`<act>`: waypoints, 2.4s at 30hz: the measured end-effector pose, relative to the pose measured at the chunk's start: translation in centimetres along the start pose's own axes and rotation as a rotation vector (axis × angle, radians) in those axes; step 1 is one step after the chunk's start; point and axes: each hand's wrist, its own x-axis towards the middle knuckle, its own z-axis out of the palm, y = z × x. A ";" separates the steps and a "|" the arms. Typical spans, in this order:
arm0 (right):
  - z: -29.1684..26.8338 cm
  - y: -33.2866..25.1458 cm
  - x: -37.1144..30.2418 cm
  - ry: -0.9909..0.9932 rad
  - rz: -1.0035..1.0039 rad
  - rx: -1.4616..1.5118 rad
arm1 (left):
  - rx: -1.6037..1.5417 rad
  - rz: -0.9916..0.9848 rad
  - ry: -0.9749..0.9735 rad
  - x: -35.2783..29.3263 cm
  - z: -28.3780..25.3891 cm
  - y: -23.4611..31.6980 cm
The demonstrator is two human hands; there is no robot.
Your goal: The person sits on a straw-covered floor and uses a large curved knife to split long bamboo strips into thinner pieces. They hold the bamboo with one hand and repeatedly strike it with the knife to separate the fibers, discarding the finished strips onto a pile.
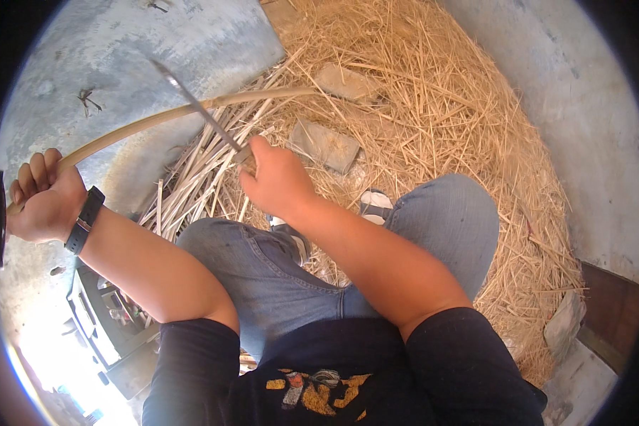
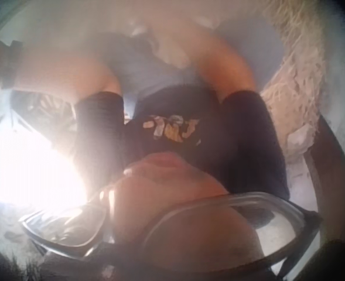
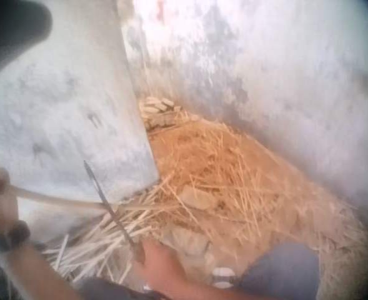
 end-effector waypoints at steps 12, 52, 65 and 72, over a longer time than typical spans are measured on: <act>-3.2 0.0 1.8 0.133 -0.004 -0.100 | -0.196 0.089 -0.009 0.0 -1.5 2.4; -6.3 1.5 4.2 0.296 0.032 -0.058 | -0.560 0.106 -0.146 0.6 -5.3 8.6; -4.8 1.3 3.3 0.301 -0.224 -0.233 | -0.447 0.202 -0.086 -0.1 -4.3 7.9; -5.9 3.6 4.5 0.355 0.216 -0.119 | -0.472 0.198 -0.132 -0.6 -3.8 8.3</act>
